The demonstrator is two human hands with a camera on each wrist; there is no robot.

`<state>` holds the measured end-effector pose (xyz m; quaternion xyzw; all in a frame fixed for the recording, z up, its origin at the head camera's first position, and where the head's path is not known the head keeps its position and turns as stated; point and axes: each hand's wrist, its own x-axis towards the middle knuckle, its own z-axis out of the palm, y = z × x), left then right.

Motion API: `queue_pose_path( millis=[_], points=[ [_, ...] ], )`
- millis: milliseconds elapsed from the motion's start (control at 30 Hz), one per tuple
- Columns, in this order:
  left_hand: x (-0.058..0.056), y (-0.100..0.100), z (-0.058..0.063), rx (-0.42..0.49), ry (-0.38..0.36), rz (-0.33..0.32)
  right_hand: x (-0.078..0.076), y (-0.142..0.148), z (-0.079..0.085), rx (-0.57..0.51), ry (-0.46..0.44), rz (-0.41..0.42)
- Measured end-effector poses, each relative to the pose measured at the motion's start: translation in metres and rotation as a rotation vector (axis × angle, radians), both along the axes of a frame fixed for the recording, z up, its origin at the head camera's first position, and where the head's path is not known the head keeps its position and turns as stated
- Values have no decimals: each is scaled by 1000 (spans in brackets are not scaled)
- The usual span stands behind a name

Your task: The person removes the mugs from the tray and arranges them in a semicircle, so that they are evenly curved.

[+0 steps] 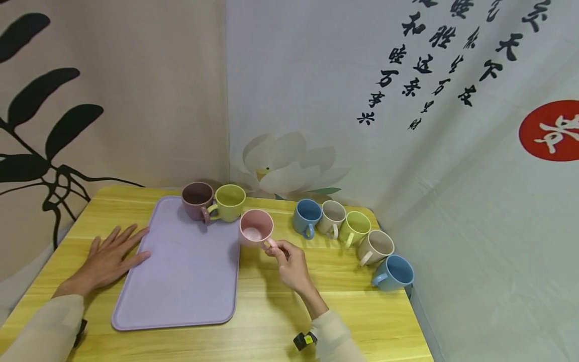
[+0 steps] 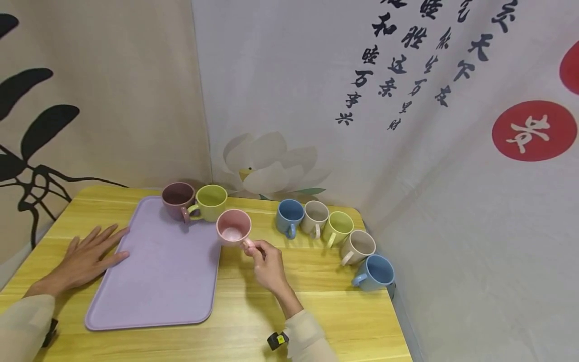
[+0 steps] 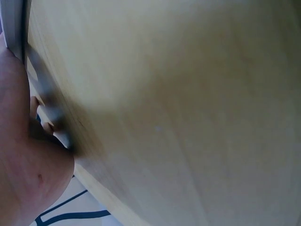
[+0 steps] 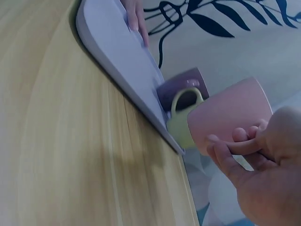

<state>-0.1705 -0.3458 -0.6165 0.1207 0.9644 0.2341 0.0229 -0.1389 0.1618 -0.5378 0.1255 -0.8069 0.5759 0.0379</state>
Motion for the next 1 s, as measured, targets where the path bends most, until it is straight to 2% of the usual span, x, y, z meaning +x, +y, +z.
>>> queue_pose_path(
  millis=[500, 1000],
  points=[
    [-1, -2, 0, 14, -19, 2, -13, 33, -16, -71, -66, -111],
    [-1, -1, -1, 26, -18, 0, -19, 51, -29, -30, -74, -186]
  ],
)
